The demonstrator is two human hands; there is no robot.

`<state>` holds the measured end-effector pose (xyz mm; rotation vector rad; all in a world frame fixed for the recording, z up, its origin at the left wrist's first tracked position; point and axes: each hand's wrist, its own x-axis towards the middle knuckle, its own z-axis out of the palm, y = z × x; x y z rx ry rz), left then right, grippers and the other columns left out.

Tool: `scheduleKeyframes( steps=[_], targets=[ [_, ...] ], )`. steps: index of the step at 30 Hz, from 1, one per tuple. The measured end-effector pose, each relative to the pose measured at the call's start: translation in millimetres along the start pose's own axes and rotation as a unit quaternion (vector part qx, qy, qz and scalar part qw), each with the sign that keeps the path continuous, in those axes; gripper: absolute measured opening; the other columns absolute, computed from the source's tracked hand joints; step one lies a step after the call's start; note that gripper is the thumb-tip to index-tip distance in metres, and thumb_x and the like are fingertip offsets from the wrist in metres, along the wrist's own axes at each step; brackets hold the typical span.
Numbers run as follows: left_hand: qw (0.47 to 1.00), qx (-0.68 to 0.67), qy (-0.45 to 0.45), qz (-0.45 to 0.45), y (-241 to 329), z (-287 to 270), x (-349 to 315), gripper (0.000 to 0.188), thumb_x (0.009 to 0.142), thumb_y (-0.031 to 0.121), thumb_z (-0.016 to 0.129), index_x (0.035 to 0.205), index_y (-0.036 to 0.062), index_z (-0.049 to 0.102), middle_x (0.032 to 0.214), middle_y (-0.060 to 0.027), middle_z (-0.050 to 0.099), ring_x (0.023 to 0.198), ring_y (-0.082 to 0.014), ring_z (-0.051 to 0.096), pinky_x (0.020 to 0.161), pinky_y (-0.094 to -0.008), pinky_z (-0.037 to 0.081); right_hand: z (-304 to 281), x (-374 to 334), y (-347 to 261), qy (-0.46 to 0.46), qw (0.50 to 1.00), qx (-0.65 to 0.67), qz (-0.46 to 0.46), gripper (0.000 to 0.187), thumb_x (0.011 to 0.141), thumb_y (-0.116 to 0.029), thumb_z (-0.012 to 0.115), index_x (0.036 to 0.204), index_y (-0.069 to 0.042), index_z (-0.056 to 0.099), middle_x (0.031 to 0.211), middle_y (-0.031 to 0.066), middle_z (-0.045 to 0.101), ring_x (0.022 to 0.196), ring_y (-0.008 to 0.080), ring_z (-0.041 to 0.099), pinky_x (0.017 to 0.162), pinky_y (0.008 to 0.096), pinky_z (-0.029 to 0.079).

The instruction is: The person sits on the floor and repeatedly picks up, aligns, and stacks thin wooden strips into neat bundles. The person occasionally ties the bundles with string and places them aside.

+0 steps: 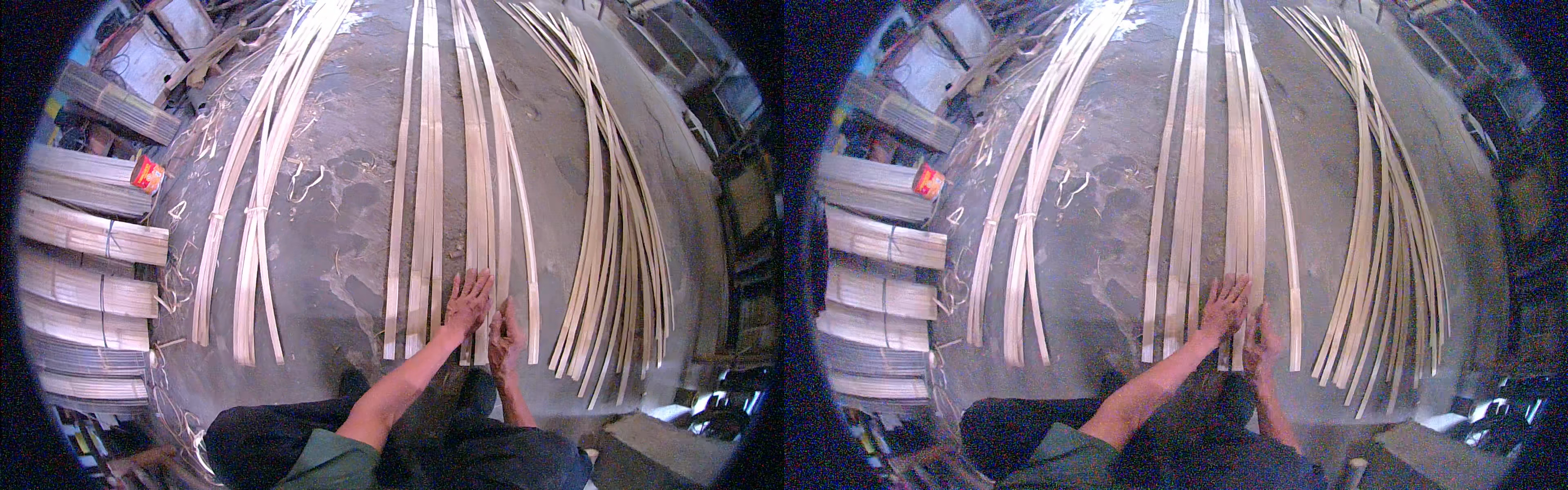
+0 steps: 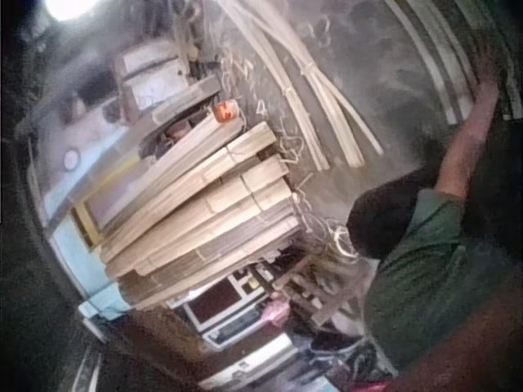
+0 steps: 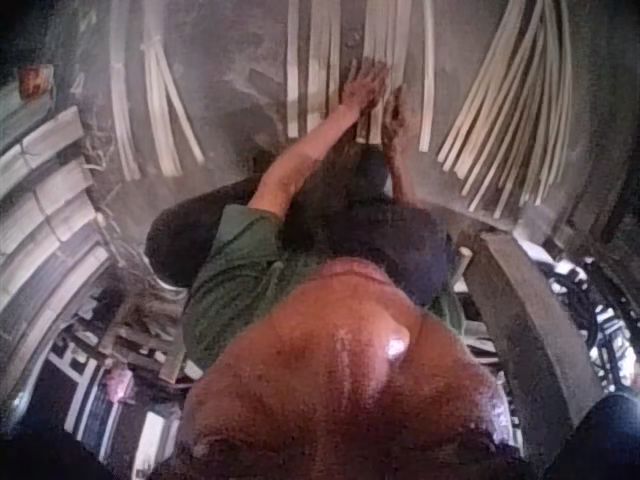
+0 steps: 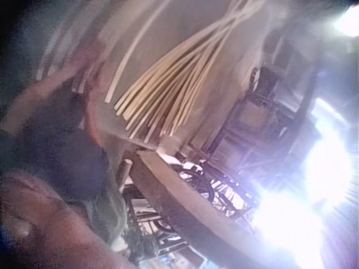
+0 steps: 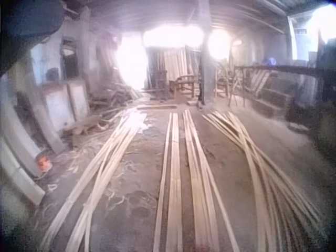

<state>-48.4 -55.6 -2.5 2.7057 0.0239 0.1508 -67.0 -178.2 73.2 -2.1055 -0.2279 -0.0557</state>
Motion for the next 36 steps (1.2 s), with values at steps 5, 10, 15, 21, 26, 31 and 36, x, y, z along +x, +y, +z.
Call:
scheduleKeyframes(
  steps=[5,10,15,21,26,31,36],
  targets=[
    [0.996,-0.069,0.049,-0.037,-7.5,-13.9,5.9,0.055,0.093,0.022,0.049,0.145,0.0076,0.038,0.152,-0.0107,0.035,0.142,-0.0284,0.030,0.118,-0.0478,0.015,17.8,8.9,-8.0,-0.074,0.983,0.057,0.160,0.048,0.097,-0.015,0.056,0.143,-0.007,0.044,0.103,0.0108,0.067,0.086,0.0130,0.061,0.081,0.0250,0.048],
    [0.984,-0.061,0.143,-0.085,-30.7,-32.2,7.9,0.056,0.091,0.016,0.052,0.144,0.0038,0.038,0.150,-0.0129,0.037,0.140,-0.0288,0.033,0.117,-0.0478,0.018,40.8,5.9,5.4,-0.083,0.991,0.033,0.099,0.048,0.098,-0.017,0.055,0.144,-0.009,0.043,0.073,-0.0010,0.051,0.065,0.0092,0.045,0.059,0.0244,0.042],
    [0.975,-0.049,0.163,-0.145,-56.4,-47.5,10.5,0.052,0.094,0.018,0.050,0.143,0.0026,0.039,0.149,-0.0175,0.037,0.140,-0.0305,0.034,0.117,-0.0491,0.019,54.0,-0.1,-10.3,-0.105,0.985,0.065,0.124,0.048,0.098,-0.018,0.054,0.144,-0.008,0.042,0.076,-0.0011,0.056,0.068,0.0086,0.047,0.060,0.0256,0.043],
    [0.978,-0.029,0.128,-0.163,-69.9,-45.2,3.6,0.052,0.092,0.015,0.052,0.142,0.0039,0.041,0.150,-0.0140,0.037,0.141,-0.0286,0.031,0.117,-0.0505,0.016,74.1,-4.6,-6.7,-0.196,0.955,0.082,0.205,0.048,0.098,-0.013,0.052,0.144,-0.007,0.039,0.098,0.0145,0.068,0.084,0.0083,0.049,0.076,0.0240,0.045],
    [0.983,-0.013,0.107,-0.149,-79.5,-38.2,-5.4,0.050,0.095,0.018,0.048,0.142,0.0044,0.042,0.151,-0.0127,0.037,0.142,-0.0281,0.029,0.117,-0.0531,0.015,79.1,-6.9,-19.4,-0.202,0.955,0.141,0.165,0.049,0.098,-0.013,0.052,0.145,-0.006,0.038,0.098,0.0102,0.068,0.083,0.0101,0.051,0.076,0.0252,0.045],
    [0.983,0.005,0.108,-0.148,-81.1,-39.1,-3.7,0.048,0.093,0.016,0.052,0.139,0.0046,0.046,0.150,-0.0120,0.038,0.141,-0.0270,0.031,0.116,-0.0539,0.017,90.2,-14.0,4.4,-0.144,0.984,0.079,0.061,0.050,0.098,-0.012,0.053,0.145,-0.006,0.038,0.090,0.0024,0.063,0.072,0.0119,0.053,0.067,0.0260,0.046],
    [0.982,-0.018,0.113,-0.151,-70.9,-46.7,0.2,0.046,0.092,0.017,0.054,0.136,0.0046,0.049,0.148,-0.0130,0.040,0.140,-0.0280,0.032,0.115,-0.0532,0.019,84.7,-23.7,17.6,-0.114,0.977,0.137,0.117,0.050,0.098,-0.013,0.054,0.146,-0.006,0.038,0.080,-0.0046,0.056,0.065,0.0048,0.048,0.056,0.0217,0.042]
  ],
)
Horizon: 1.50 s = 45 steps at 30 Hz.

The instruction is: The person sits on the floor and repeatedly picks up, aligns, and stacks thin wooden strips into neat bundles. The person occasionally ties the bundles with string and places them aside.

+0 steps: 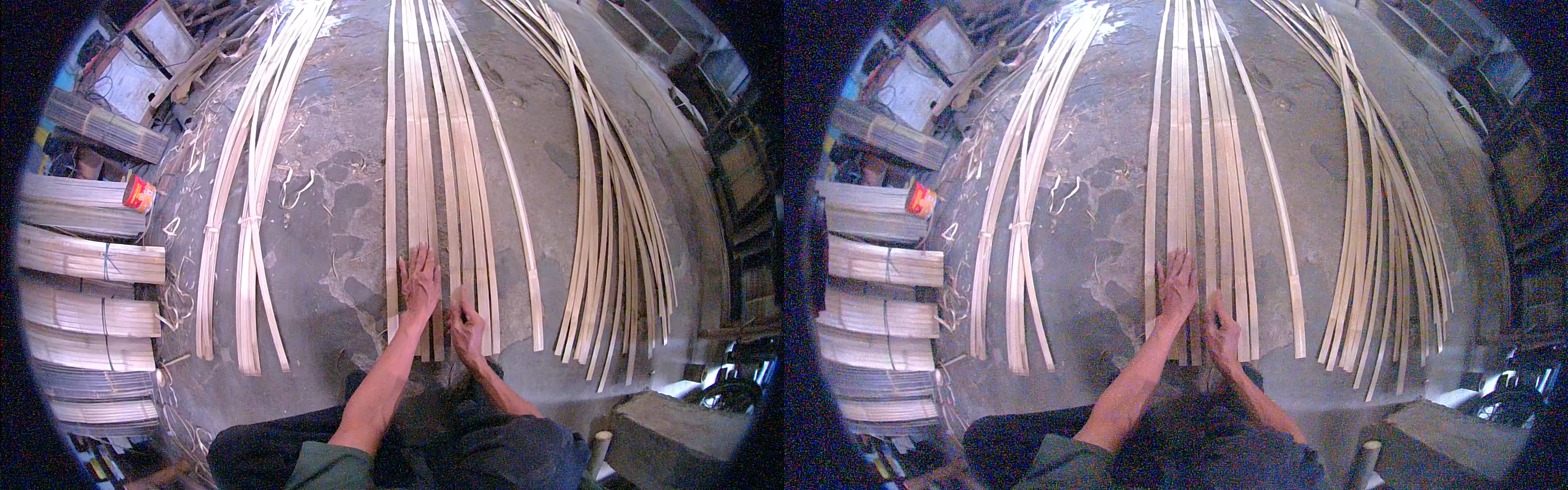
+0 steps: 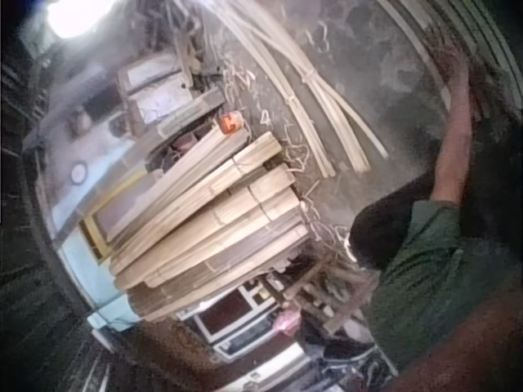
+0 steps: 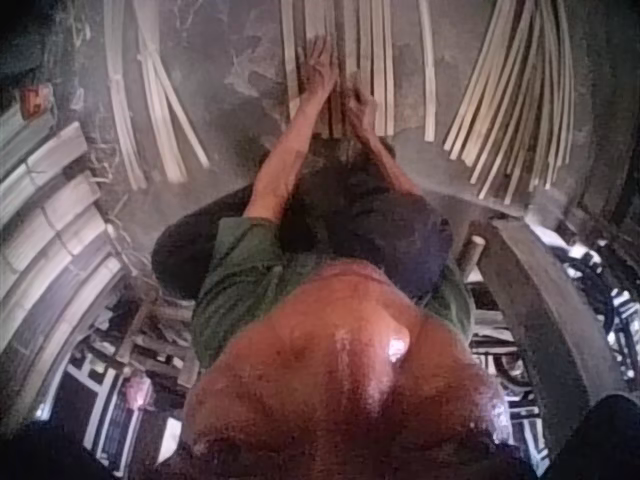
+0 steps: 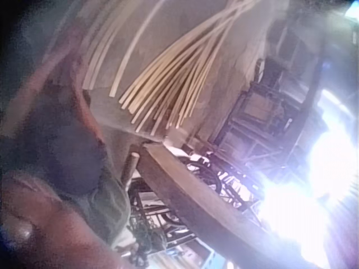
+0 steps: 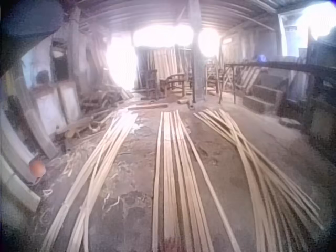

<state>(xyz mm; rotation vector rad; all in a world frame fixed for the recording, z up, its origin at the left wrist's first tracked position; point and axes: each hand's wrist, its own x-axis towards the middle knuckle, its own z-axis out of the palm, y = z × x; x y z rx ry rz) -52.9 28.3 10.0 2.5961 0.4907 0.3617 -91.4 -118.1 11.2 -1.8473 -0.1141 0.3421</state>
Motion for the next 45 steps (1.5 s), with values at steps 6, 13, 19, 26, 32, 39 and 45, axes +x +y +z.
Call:
scheduleKeyframes(
  steps=[6,13,19,26,32,39,45],
  targets=[
    [0.997,-0.039,0.064,0.002,15.6,-1.9,5.7,0.042,0.091,0.016,0.057,0.130,0.0027,0.053,0.134,-0.0200,0.052,0.125,-0.0329,0.048,0.105,-0.0494,0.035,-11.5,-5.8,-4.3,0.005,0.997,-0.072,0.029,0.046,0.098,-0.010,0.054,0.143,-0.005,0.043,0.094,0.0022,0.065,0.078,0.0068,0.054,0.068,0.0222,0.047],
    [0.890,-0.396,-0.068,-0.218,60.4,-11.5,16.1,0.037,0.094,0.023,0.058,0.121,-0.0031,0.054,0.096,-0.0225,0.064,0.089,-0.0313,0.064,0.080,-0.0434,0.051,-9.8,-8.5,-22.7,-0.001,1.000,-0.001,0.002,0.045,0.097,-0.008,0.054,0.139,0.002,0.045,0.121,0.0101,0.063,0.101,0.0114,0.055,0.087,0.0255,0.046],
    [0.911,-0.355,0.122,-0.169,74.7,-18.5,17.6,0.042,0.094,0.030,0.059,0.118,-0.0042,0.054,0.089,-0.0186,0.065,0.080,-0.0285,0.064,0.073,-0.0405,0.050,-8.3,-7.7,-13.9,-0.091,0.949,0.300,-0.005,0.049,0.097,-0.015,0.055,0.140,0.005,0.042,0.133,0.0064,0.053,0.114,0.0152,0.051,0.096,0.0272,0.041],
    [0.926,-0.296,0.140,-0.191,49.6,-26.7,31.6,0.036,0.093,0.028,0.058,0.110,-0.0037,0.060,0.091,-0.0237,0.067,0.087,-0.0379,0.066,0.078,-0.0427,0.050,10.4,9.2,-18.8,-0.130,0.978,0.124,-0.101,0.050,0.097,-0.017,0.052,0.142,0.000,0.040,0.128,0.0162,0.057,0.114,0.0238,0.057,0.096,0.0339,0.044],
    [0.950,-0.199,0.106,-0.217,-14.1,-13.2,15.7,0.042,0.091,0.028,0.059,0.119,-0.0033,0.060,0.101,-0.0276,0.066,0.097,-0.0408,0.064,0.084,-0.0444,0.049,26.0,-5.8,-47.0,-0.204,0.971,-0.097,-0.072,0.057,0.093,-0.009,0.049,0.147,-0.013,0.031,0.090,0.0324,0.061,0.084,0.0492,0.060,0.070,0.0479,0.047],
    [0.961,-0.175,0.050,-0.209,-28.0,-20.7,7.6,0.035,0.091,0.027,0.057,0.109,-0.0023,0.062,0.096,-0.0274,0.066,0.094,-0.0419,0.064,0.080,-0.0473,0.050,38.9,-15.7,-28.5,-0.234,0.966,-0.081,-0.068,0.061,0.091,-0.006,0.053,0.147,-0.013,0.030,0.081,0.0262,0.065,0.069,0.0414,0.064,0.063,0.0454,0.049],
    [0.958,-0.175,0.069,-0.214,-30.2,-28.4,8.4,0.028,0.090,0.027,0.059,0.101,0.0007,0.061,0.080,-0.0261,0.065,0.083,-0.0422,0.065,0.073,-0.0502,0.049,43.4,-18.0,-40.5,-0.249,0.963,-0.102,-0.026,0.059,0.093,-0.009,0.053,0.147,-0.009,0.029,0.079,0.0194,0.066,0.068,0.0296,0.067,0.063,0.0395,0.053]
  ],
)
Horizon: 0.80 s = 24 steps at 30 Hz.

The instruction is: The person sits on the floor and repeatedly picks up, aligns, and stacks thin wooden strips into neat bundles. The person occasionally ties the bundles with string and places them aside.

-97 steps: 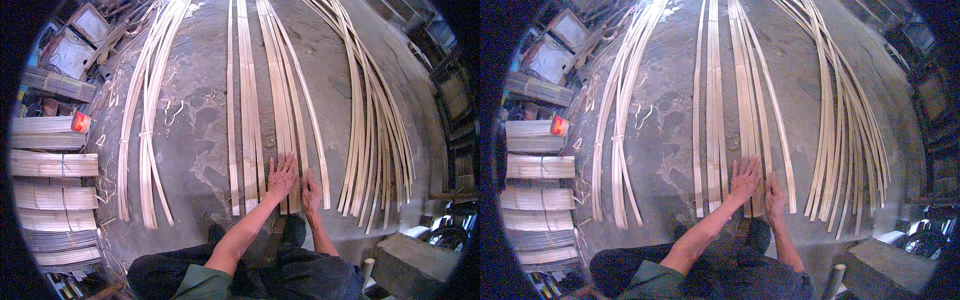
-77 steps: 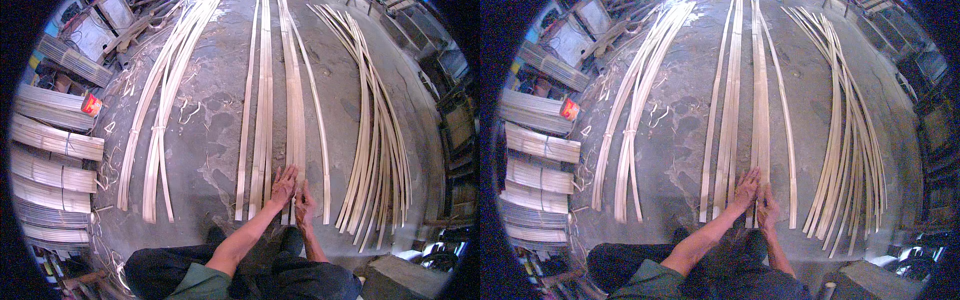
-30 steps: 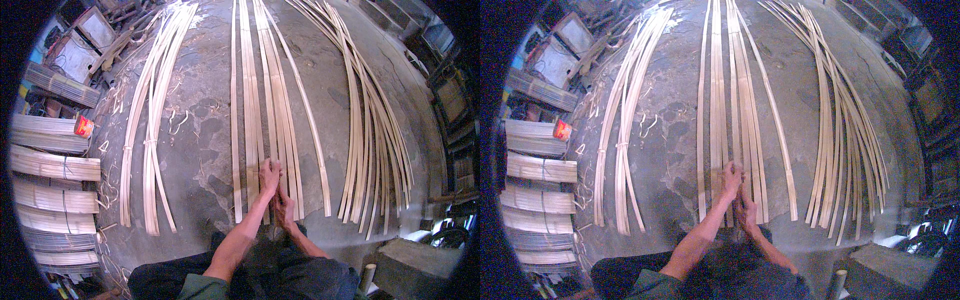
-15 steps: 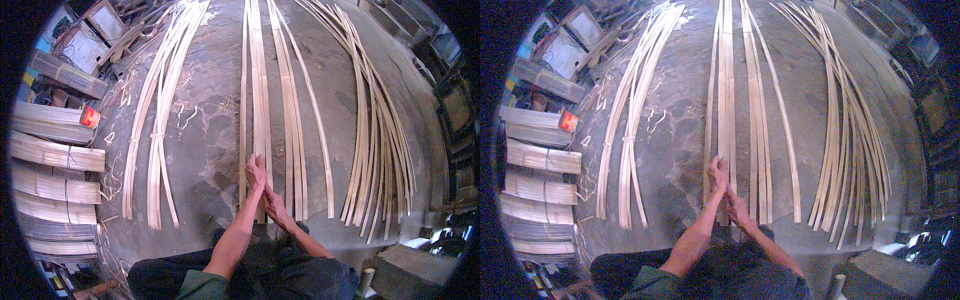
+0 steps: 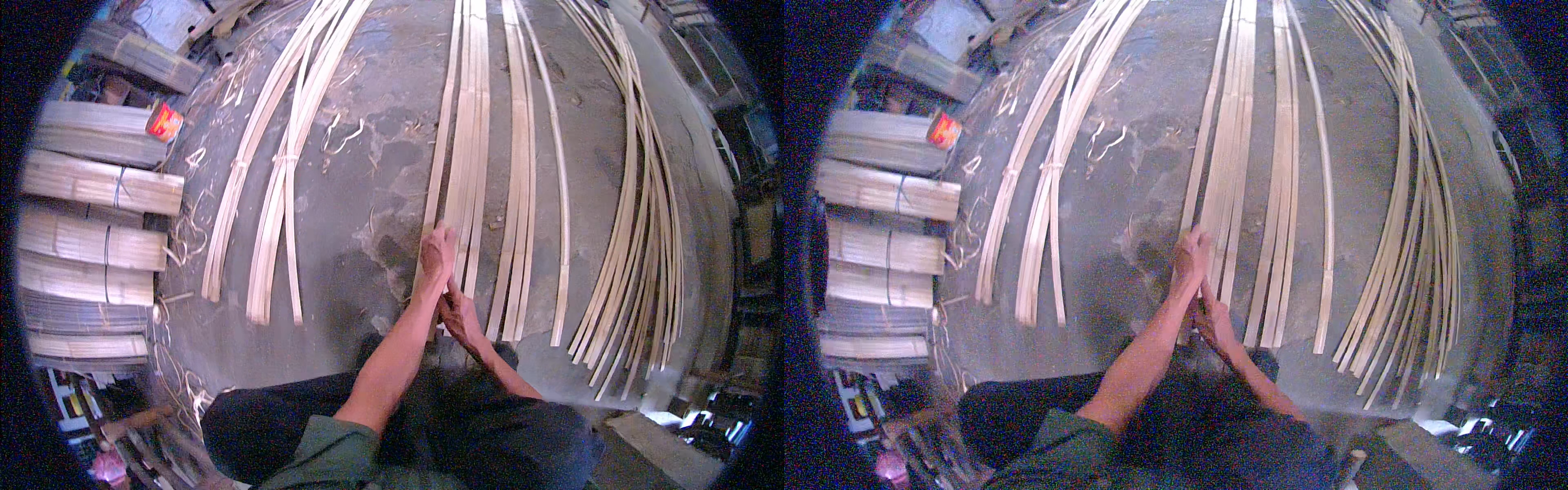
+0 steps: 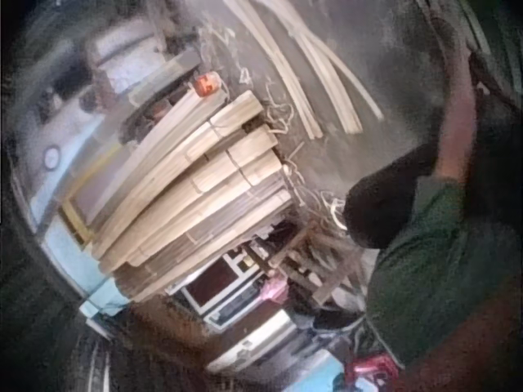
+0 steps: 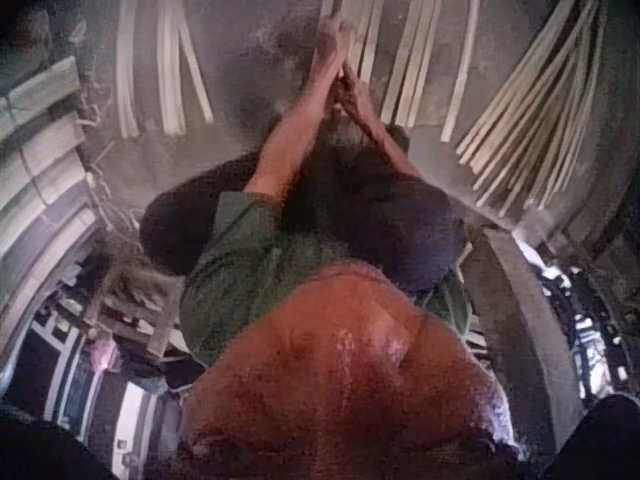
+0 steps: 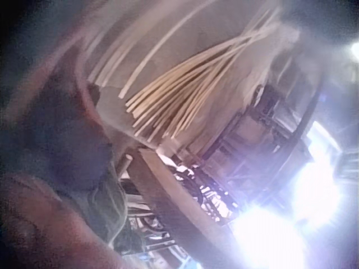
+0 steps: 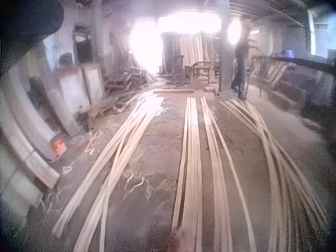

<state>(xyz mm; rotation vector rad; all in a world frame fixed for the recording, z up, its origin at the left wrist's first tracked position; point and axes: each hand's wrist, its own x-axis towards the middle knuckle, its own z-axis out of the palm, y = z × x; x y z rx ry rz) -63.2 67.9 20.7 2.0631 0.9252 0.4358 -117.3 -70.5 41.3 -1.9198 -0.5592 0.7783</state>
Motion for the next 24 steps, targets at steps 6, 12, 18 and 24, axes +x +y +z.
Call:
scheduleKeyframes(
  steps=[6,12,18,24],
  targets=[
    [0.996,0.072,-0.039,0.017,-27.8,7.9,12.6,0.040,0.090,0.026,0.059,0.122,0.0017,0.056,0.107,-0.0265,0.062,0.102,-0.0413,0.061,0.081,-0.0491,0.049,5.2,7.5,-25.9,-0.005,0.998,0.023,0.058,0.060,0.092,-0.008,0.052,0.148,-0.012,0.029,0.073,0.0159,0.066,0.060,0.0220,0.063,0.058,0.0374,0.052],
    [0.994,0.102,-0.035,-0.019,-14.3,11.5,8.1,0.042,0.090,0.026,0.059,0.126,0.0053,0.055,0.110,-0.0218,0.059,0.106,-0.0379,0.059,0.080,-0.0500,0.050,-1.6,10.6,-16.8,-0.005,0.998,-0.007,0.058,0.053,0.094,-0.010,0.052,0.145,-0.009,0.038,0.072,0.0144,0.066,0.059,0.0177,0.062,0.057,0.0349,0.051],
    [0.969,0.214,-0.122,0.009,-1.1,-16.8,22.0,0.046,0.084,0.025,0.067,0.126,0.0095,0.058,0.109,-0.0179,0.060,0.098,-0.0363,0.063,0.076,-0.0480,0.054,4.2,19.6,2.4,0.018,0.997,-0.068,-0.005,0.061,0.093,-0.011,0.054,0.149,-0.016,0.031,0.070,0.0185,0.065,0.053,0.0238,0.062,0.054,0.0384,0.050],
    [0.983,0.163,-0.079,0.037,-3.5,-12.7,14.1,0.055,0.082,0.019,0.071,0.134,0.0122,0.053,0.114,-0.0210,0.060,0.105,-0.0385,0.060,0.085,-0.0466,0.052,-15.0,11.4,-4.7,0.142,0.952,-0.257,-0.088,0.054,0.090,-0.018,0.059,0.141,-0.012,0.043,0.102,0.0194,0.062,0.085,0.0350,0.060,0.074,0.0451,0.049]
  ],
)
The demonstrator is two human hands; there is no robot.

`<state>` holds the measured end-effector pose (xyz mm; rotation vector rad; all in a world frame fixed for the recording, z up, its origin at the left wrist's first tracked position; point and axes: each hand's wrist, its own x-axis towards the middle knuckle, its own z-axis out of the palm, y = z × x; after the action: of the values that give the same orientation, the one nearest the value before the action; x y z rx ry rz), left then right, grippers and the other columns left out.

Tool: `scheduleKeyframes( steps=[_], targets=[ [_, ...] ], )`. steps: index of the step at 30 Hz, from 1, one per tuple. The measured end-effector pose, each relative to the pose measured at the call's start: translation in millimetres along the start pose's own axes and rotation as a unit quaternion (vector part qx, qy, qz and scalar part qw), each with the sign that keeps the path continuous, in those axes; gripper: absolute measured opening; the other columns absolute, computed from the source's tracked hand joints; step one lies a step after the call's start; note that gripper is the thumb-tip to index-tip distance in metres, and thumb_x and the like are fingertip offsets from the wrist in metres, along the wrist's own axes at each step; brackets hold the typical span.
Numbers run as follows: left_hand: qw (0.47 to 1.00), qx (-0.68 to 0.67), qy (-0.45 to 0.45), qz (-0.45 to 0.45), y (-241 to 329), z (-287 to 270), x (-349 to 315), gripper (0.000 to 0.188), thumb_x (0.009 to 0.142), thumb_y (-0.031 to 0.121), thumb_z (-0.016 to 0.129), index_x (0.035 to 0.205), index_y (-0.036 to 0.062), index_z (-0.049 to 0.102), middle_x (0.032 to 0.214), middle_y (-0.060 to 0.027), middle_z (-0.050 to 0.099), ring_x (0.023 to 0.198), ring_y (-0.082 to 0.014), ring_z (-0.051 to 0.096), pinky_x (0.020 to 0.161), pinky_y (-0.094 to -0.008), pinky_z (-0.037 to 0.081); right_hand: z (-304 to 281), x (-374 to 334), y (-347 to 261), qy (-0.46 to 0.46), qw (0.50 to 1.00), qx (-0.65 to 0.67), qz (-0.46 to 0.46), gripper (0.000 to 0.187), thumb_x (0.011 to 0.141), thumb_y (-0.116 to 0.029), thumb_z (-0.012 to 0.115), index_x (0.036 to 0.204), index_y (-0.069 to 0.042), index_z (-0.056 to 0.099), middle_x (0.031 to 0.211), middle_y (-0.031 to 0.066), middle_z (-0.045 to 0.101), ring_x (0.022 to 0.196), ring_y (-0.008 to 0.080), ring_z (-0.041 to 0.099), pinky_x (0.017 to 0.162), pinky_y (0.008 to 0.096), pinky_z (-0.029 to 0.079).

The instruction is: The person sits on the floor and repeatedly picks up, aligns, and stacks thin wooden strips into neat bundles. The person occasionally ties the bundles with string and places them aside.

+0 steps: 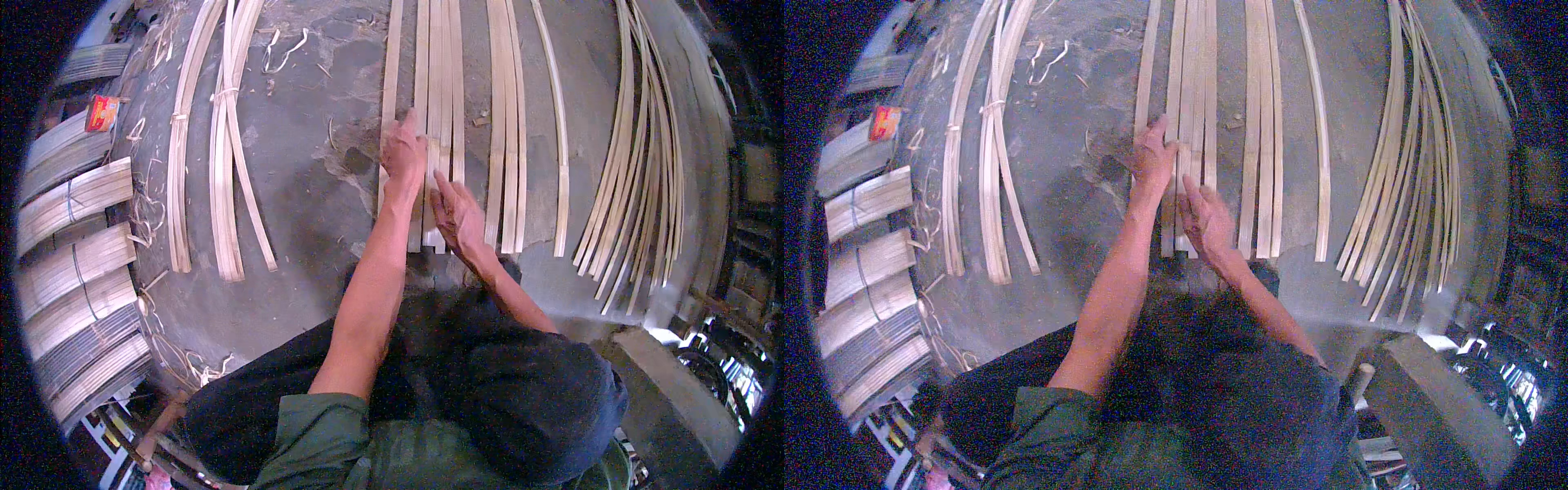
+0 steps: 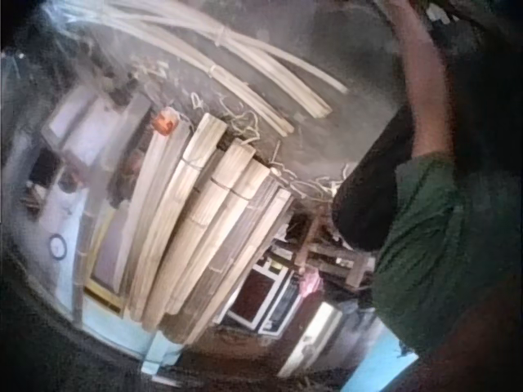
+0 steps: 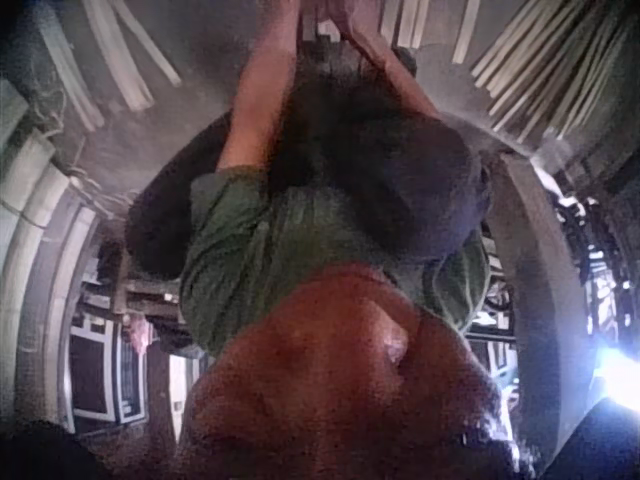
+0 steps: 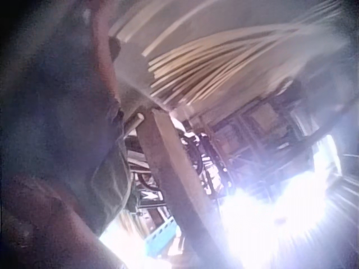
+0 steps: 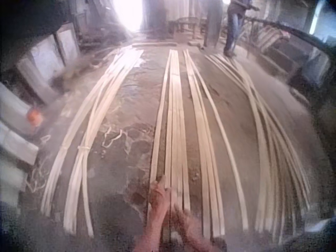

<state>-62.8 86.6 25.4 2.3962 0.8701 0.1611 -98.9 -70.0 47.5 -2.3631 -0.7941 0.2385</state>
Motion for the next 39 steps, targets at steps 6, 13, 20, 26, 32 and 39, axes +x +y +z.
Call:
scheduleKeyframes(
  steps=[6,13,20,26,32,39],
  targets=[
    [0.999,-0.019,0.013,0.025,-16.9,6.1,7.7,0.057,0.076,0.020,0.076,0.130,0.0111,0.058,0.114,-0.0216,0.063,0.106,-0.0387,0.059,0.092,-0.0475,0.047,22.4,-5.1,-6.4,-0.010,0.993,-0.116,-0.036,0.065,0.094,-0.038,0.052,0.147,-0.007,0.033,0.152,0.0257,0.023,0.142,0.0409,0.020,0.117,0.0517,0.015],
    [1.000,-0.018,-0.021,-0.003,-0.9,1.3,3.6,0.035,0.080,0.010,0.066,0.113,0.0039,0.059,0.103,-0.0238,0.062,0.095,-0.0431,0.061,0.079,-0.0525,0.049,45.2,-14.3,8.3,-0.019,0.981,-0.174,-0.088,0.070,0.091,-0.043,0.051,0.148,-0.006,0.032,0.154,0.0263,0.020,0.144,0.0404,0.017,0.117,0.0548,0.010],
    [0.974,-0.037,-0.054,0.216,71.4,-92.8,102.7,0.045,0.087,0.026,0.062,0.122,0.0002,0.052,0.116,-0.0226,0.055,0.114,-0.0402,0.054,0.093,-0.0522,0.046,44.5,-12.2,2.7,-0.035,0.975,-0.200,-0.085,0.073,0.089,-0.045,0.054,0.148,-0.007,0.032,0.154,0.0268,0.020,0.142,0.0435,0.020,0.115,0.0568,0.015],
    [0.826,0.287,-0.112,0.472,120.8,-197.2,172.4,0.052,0.084,0.030,0.064,0.127,0.0043,0.051,0.122,-0.0163,0.052,0.115,-0.0358,0.053,0.098,-0.0521,0.042,34.4,-11.0,1.6,-0.050,0.981,-0.175,-0.061,0.075,0.089,-0.047,0.054,0.148,-0.006,0.031,0.153,0.0275,0.020,0.142,0.0442,0.020,0.116,0.0561,0.013],
    [0.848,0.186,-0.014,0.496,15.7,-71.5,136.7,0.065,0.086,0.046,0.060,0.141,0.0163,0.042,0.143,-0.0140,0.039,0.136,-0.0314,0.032,0.108,-0.0543,0.030,31.5,-2.6,-3.5,-0.075,0.979,-0.176,-0.072,0.075,0.090,-0.048,0.053,0.147,-0.005,0.031,0.152,0.0306,0.020,0.142,0.0453,0.019,0.116,0.0572,0.011],
    [0.896,0.148,-0.129,0.397,1.1,5.0,97.5,0.067,0.090,0.062,0.043,0.148,0.0307,0.033,0.158,-0.0042,0.021,0.146,-0.0277,0.016,0.118,-0.0527,0.009,29.3,-7.7,-1.7,-0.107,0.975,-0.185,-0.067,0.077,0.090,-0.049,0.055,0.150,-0.011,0.027,0.152,0.0302,0.020,0.142,0.0447,0.019,0.114,0.0593,0.015]
  ],
)
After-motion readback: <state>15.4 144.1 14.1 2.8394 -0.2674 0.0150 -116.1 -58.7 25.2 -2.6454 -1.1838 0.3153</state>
